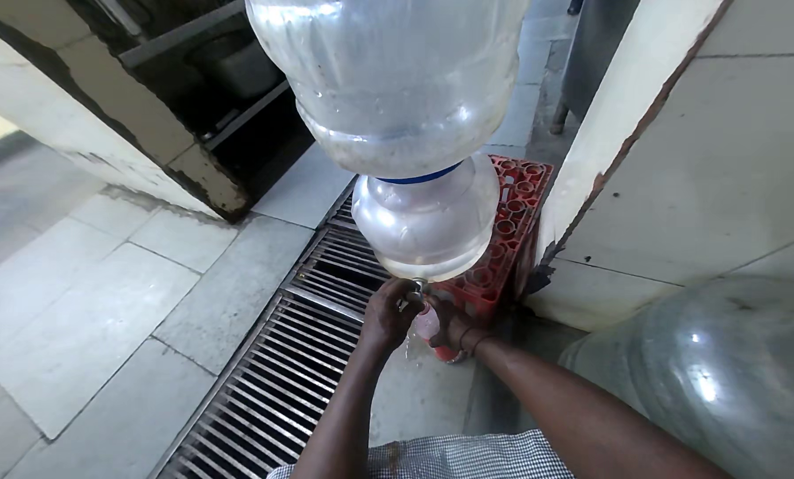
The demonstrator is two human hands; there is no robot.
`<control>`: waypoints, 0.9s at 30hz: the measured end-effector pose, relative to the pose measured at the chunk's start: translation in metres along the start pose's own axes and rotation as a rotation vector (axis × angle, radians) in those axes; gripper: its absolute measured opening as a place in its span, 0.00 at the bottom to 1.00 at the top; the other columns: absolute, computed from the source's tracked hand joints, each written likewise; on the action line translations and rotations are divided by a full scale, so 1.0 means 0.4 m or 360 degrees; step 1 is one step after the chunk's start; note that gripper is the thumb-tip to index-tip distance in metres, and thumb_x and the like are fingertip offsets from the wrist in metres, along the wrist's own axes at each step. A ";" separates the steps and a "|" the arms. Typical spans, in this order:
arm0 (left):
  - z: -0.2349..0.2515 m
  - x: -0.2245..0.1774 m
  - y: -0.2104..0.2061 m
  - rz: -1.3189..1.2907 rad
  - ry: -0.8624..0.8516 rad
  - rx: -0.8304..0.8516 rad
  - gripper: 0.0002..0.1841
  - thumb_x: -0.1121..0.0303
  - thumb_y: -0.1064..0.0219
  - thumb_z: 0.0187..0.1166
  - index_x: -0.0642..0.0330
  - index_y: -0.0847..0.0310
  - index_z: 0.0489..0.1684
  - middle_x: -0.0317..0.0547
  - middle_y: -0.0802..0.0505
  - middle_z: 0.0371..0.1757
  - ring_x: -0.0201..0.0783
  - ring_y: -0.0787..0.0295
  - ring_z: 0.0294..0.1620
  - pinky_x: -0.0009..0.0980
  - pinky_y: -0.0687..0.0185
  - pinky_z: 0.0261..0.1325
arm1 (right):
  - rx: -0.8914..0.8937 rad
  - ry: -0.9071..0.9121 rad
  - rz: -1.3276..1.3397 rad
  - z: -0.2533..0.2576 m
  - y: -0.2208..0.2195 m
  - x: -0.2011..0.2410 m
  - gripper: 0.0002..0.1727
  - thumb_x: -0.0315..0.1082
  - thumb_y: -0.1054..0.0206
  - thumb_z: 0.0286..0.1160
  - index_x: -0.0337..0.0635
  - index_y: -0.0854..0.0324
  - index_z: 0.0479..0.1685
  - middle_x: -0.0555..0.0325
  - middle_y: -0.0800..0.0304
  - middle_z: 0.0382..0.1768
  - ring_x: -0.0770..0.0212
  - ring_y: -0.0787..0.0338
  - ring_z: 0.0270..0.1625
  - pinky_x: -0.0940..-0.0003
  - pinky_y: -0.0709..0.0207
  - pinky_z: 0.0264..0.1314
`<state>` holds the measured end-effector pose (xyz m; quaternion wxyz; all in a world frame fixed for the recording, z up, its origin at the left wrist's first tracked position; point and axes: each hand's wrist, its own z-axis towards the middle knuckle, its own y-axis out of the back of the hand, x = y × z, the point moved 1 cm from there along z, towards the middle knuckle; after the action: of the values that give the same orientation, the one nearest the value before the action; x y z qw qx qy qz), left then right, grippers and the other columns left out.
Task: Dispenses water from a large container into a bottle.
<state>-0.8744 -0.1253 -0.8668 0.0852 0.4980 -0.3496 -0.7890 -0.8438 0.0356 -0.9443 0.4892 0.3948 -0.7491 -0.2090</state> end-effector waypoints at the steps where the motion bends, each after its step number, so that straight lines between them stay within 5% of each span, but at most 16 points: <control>1: 0.000 -0.001 0.000 -0.0003 0.0005 0.0002 0.11 0.73 0.20 0.68 0.60 0.11 0.46 0.45 0.07 0.48 0.36 0.09 0.47 0.38 0.11 0.55 | -0.0003 0.0004 0.0010 -0.001 0.001 0.000 0.59 0.36 0.11 0.51 0.55 0.44 0.91 0.34 0.23 0.71 0.35 0.15 0.67 0.39 0.19 0.64; 27: 0.000 -0.001 0.001 0.0004 0.0029 0.0012 0.12 0.74 0.21 0.69 0.61 0.11 0.48 0.46 0.08 0.47 0.38 0.09 0.46 0.39 0.11 0.55 | 0.0003 0.0008 -0.0001 -0.006 0.002 0.003 0.59 0.35 0.11 0.51 0.56 0.44 0.91 0.34 0.23 0.71 0.35 0.15 0.67 0.39 0.19 0.65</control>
<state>-0.8743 -0.1254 -0.8664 0.0874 0.5051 -0.3524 -0.7830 -0.8423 0.0352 -0.9419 0.4907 0.3962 -0.7479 -0.2073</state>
